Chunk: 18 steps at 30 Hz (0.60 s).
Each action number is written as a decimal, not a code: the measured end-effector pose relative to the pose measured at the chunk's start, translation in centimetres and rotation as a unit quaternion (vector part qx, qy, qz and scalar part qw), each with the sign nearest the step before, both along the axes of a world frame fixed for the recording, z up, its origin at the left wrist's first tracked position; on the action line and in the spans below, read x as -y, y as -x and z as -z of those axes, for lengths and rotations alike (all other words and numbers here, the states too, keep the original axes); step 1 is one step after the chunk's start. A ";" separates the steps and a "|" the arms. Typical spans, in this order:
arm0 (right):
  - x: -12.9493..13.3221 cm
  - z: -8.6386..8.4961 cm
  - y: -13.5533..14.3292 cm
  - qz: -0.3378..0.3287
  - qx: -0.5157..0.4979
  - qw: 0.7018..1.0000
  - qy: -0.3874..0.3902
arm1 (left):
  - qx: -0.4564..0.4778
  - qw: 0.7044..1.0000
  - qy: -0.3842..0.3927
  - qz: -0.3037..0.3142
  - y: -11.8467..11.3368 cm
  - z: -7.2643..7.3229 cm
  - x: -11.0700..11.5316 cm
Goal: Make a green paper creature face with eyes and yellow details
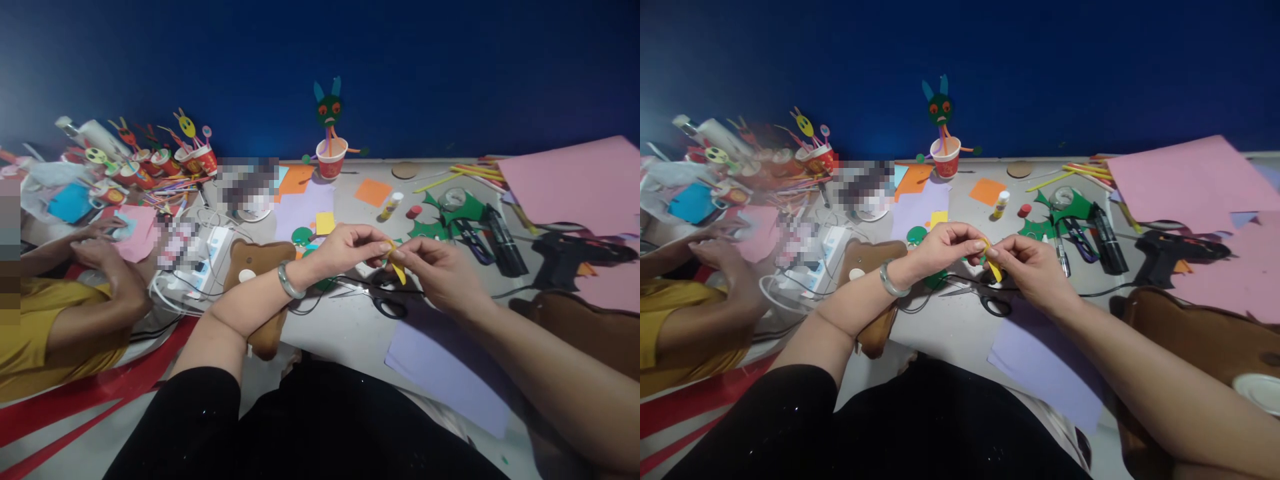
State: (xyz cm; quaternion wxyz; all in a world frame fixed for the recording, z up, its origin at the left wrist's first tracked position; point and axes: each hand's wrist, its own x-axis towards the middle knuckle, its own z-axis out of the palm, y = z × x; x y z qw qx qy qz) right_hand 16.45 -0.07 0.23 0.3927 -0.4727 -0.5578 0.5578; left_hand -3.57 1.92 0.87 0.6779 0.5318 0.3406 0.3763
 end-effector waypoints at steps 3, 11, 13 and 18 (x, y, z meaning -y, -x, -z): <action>0.2 -0.4 0.3 0.031 -0.010 0.999 -0.015 | 0.012 1.000 0.004 -0.006 0.0 0.1 0.1; 0.4 0.0 0.4 0.046 0.018 0.995 -0.084 | -0.023 0.999 0.022 -0.022 0.2 -0.1 0.5; 0.4 0.3 0.4 0.052 0.035 0.992 -0.108 | -0.029 0.999 0.020 -0.027 0.2 0.1 0.5; 0.9 0.5 0.4 0.065 0.115 0.974 -0.186 | -0.030 0.999 0.010 -0.036 0.0 0.3 0.6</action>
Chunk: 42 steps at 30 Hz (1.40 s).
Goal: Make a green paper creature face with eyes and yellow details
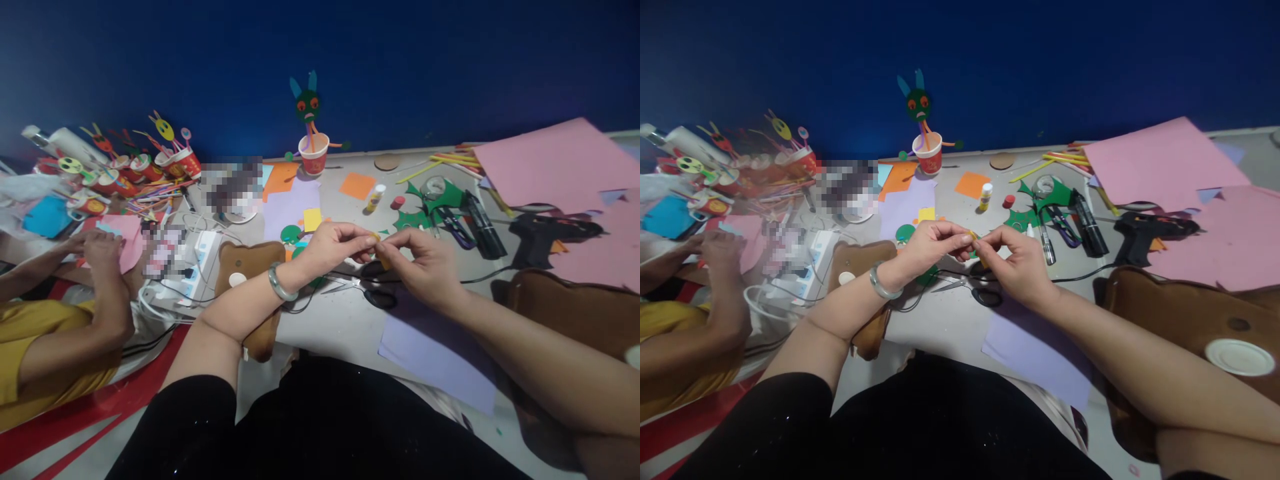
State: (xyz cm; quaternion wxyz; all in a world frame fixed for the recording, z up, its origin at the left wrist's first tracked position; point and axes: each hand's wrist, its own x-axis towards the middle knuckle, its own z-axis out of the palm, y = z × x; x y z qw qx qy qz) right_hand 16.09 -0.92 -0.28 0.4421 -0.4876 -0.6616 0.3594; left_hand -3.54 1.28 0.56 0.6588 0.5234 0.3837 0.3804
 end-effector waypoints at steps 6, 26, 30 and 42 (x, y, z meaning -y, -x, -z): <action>0.1 -0.2 0.0 -0.006 0.036 0.999 -0.025 | -0.010 0.998 -0.065 -0.025 -0.1 0.1 0.1; -0.8 1.3 -0.1 -0.019 -0.076 0.997 0.013 | 0.015 0.999 -0.034 -0.011 -0.2 -0.2 0.2; -0.7 1.3 -0.1 -0.014 -0.064 0.998 0.001 | 0.016 0.999 -0.038 -0.016 -0.3 -0.1 0.3; -0.5 1.0 0.2 -0.018 -0.044 0.999 -0.014 | 0.008 0.998 -0.059 -0.026 -0.1 -0.2 0.5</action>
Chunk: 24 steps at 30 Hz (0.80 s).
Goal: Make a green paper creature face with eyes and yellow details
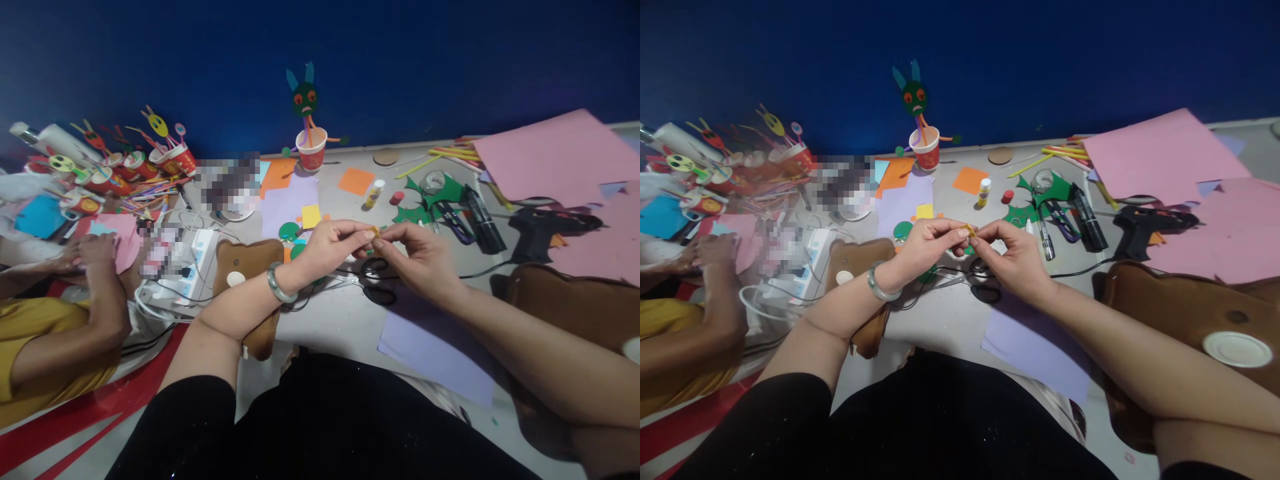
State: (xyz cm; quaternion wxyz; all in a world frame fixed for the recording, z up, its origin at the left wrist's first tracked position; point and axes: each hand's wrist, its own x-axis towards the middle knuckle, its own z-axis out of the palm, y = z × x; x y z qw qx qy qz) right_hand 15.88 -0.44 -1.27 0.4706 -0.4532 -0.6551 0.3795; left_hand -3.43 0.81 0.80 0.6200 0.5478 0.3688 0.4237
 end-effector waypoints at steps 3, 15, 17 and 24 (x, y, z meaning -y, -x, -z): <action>0.0 -0.4 0.1 -0.027 -0.006 0.999 0.017 | 0.000 1.000 -0.004 -0.004 0.1 -0.1 -0.1; 0.0 -0.5 -0.1 -0.028 -0.022 0.997 0.074 | -0.050 0.995 -0.081 -0.023 0.2 0.2 -0.6; 0.0 -0.6 -0.1 -0.032 -0.024 0.996 0.078 | -0.065 0.990 -0.119 -0.032 0.2 0.3 -0.6; -0.2 -1.0 0.0 -0.056 -0.034 0.990 0.125 | -0.022 0.997 -0.056 -0.044 0.4 0.0 -0.6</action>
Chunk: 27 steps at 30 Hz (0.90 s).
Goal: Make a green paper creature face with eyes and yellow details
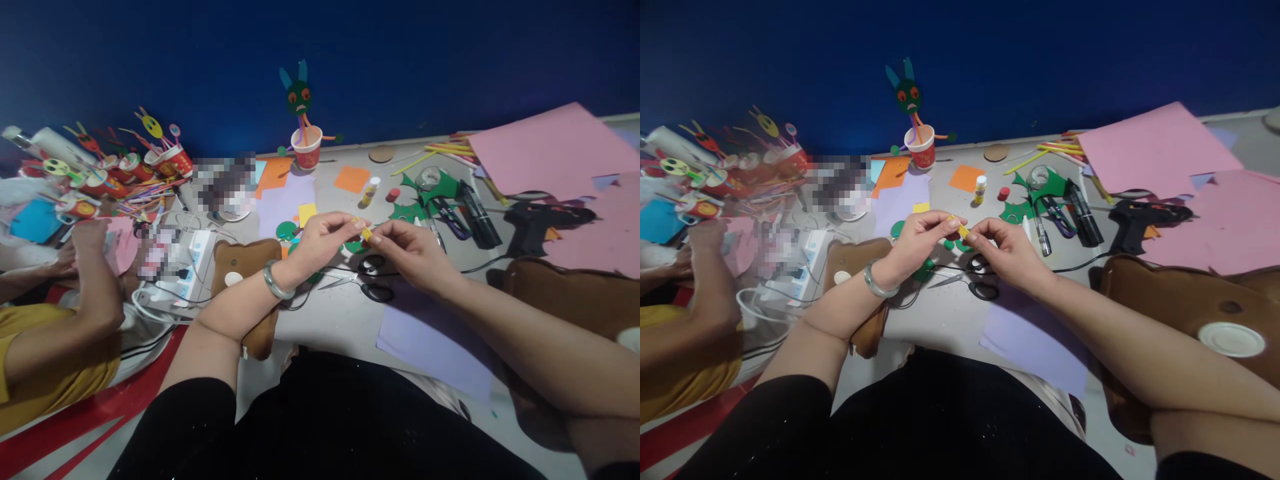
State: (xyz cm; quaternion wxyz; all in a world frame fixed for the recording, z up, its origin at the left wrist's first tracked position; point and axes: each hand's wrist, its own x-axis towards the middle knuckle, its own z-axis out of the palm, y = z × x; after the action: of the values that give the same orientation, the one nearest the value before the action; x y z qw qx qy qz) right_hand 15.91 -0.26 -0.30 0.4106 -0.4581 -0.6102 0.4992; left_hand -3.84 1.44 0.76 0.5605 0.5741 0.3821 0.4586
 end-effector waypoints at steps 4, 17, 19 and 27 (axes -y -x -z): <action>-0.1 -0.2 -0.1 0.000 -0.015 1.000 0.026 | 0.048 0.996 0.059 -0.038 0.1 0.0 -0.2; -0.8 1.1 -0.1 0.053 -0.028 0.998 0.032 | 0.051 0.994 0.078 -0.055 0.6 -0.3 -1.1; -0.5 0.9 -0.1 0.031 -0.032 0.998 0.047 | 0.044 0.997 0.049 -0.027 0.1 -0.4 -0.3; 0.0 0.5 0.1 0.008 -0.041 0.999 0.028 | -0.003 1.000 0.003 0.018 -0.1 0.3 -0.2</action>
State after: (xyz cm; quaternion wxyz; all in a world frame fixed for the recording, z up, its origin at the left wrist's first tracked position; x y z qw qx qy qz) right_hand 15.78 -0.30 -0.78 0.4261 -0.4533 -0.5754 0.5309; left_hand -3.70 1.66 0.42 0.5694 0.5806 0.3742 0.4458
